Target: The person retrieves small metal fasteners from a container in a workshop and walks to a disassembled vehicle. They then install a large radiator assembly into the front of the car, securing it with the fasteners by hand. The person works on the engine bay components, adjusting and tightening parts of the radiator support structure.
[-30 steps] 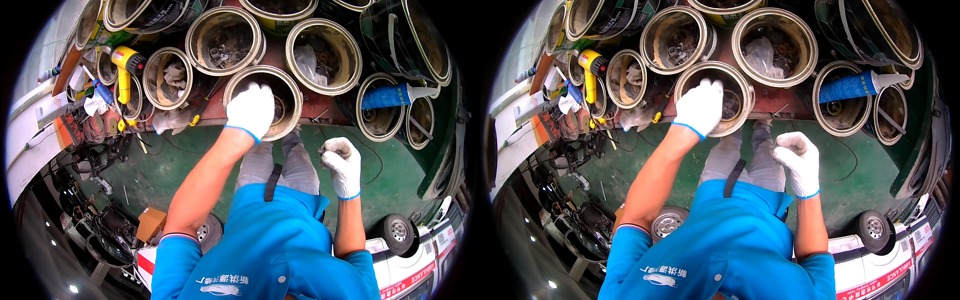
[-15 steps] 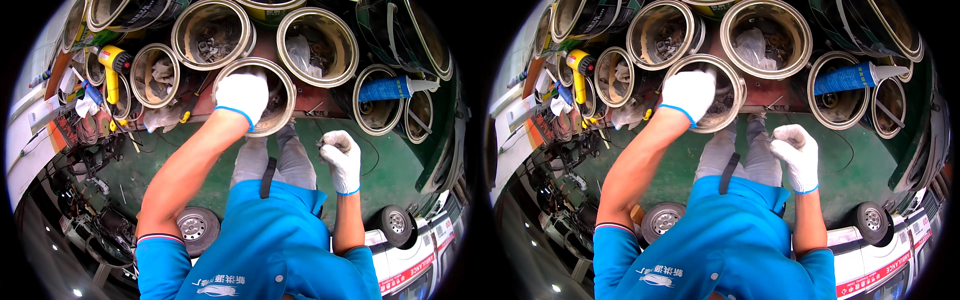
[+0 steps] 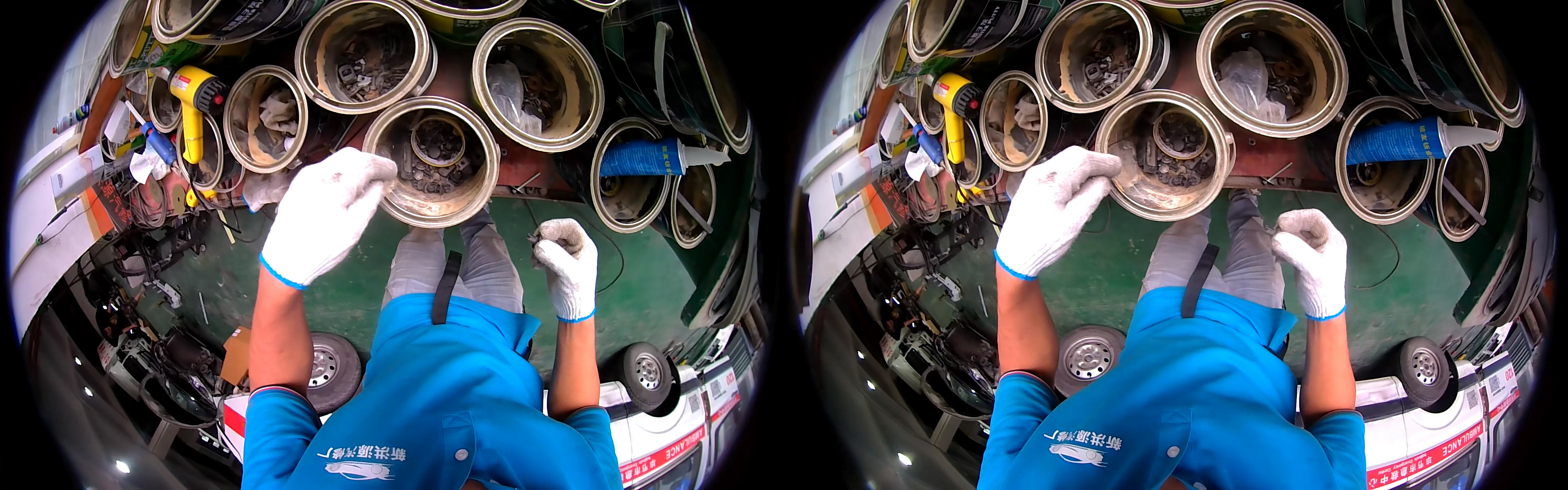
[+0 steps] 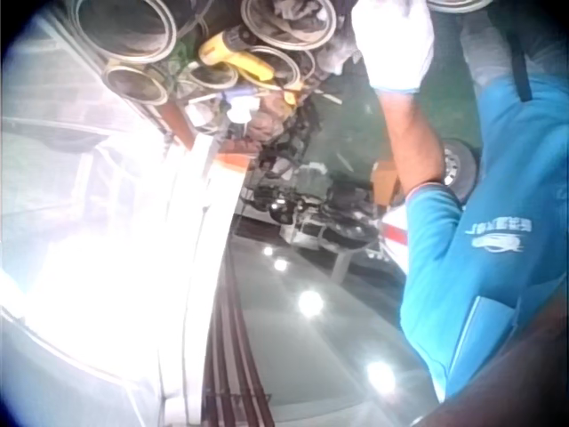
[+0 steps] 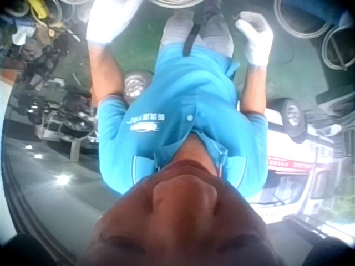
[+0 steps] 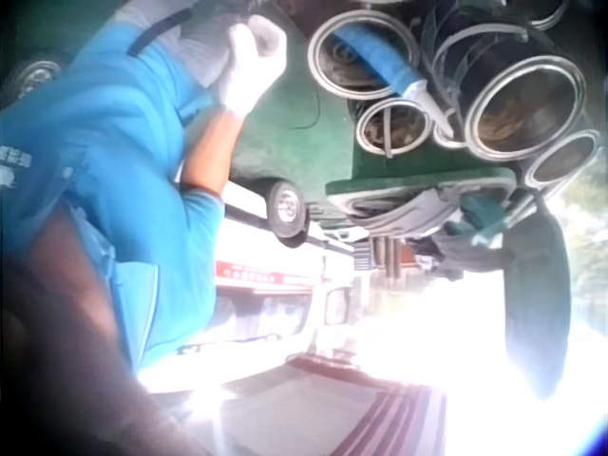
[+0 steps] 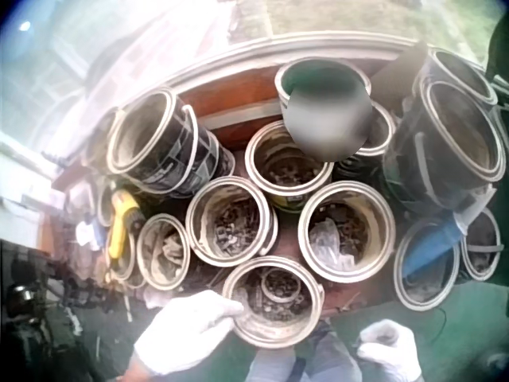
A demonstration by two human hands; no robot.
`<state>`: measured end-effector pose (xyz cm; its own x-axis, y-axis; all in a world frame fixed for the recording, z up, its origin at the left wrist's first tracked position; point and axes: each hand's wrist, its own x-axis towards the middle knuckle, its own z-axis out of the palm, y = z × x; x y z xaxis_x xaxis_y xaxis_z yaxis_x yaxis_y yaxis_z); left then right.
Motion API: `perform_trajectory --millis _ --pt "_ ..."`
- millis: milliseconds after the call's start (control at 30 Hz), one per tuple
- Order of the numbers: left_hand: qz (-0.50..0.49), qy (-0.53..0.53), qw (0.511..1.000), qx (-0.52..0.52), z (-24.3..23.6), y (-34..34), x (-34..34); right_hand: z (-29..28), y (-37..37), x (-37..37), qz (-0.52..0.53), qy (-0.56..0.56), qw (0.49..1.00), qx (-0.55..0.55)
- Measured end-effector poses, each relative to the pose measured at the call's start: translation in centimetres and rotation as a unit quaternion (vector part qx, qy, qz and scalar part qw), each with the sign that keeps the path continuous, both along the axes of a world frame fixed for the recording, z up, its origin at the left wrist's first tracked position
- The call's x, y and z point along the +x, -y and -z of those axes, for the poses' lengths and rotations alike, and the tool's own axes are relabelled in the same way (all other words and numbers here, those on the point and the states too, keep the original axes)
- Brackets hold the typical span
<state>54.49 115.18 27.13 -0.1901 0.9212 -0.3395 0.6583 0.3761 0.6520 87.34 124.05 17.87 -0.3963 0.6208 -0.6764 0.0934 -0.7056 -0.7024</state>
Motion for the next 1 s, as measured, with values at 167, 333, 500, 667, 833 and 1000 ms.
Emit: perform_trajectory --millis 167,333,500,667,833,1000 --pt "0.027 -0.026 0.999 0.024 0.9 -0.2 -0.3 0.0 0.1 -0.5 -0.004 0.007 1.000 0.010" --pt "0.096 -0.070 0.992 0.032 2.0 -1.2 0.2 -0.1 0.3 -0.7 -0.004 0.010 1.000 0.010" --pt "0.185 -0.151 0.971 0.020 2.9 -2.9 0.6 -0.2 0.3 -0.6 0.000 0.008 1.000 0.009" --pt "0.279 -0.161 0.943 -0.079 4.4 -5.0 0.9 0.0 0.3 -0.2 0.008 0.000 1.000 0.008" --pt "0.316 -0.192 0.913 -0.174 7.2 -6.0 2.7 -0.6 0.2 -0.3 0.014 0.002 1.000 0.008" --pt "0.337 -0.173 0.886 -0.267 9.9 -6.6 3.5 -0.3 0.1 -0.1 0.018 -0.005 1.000 0.010"
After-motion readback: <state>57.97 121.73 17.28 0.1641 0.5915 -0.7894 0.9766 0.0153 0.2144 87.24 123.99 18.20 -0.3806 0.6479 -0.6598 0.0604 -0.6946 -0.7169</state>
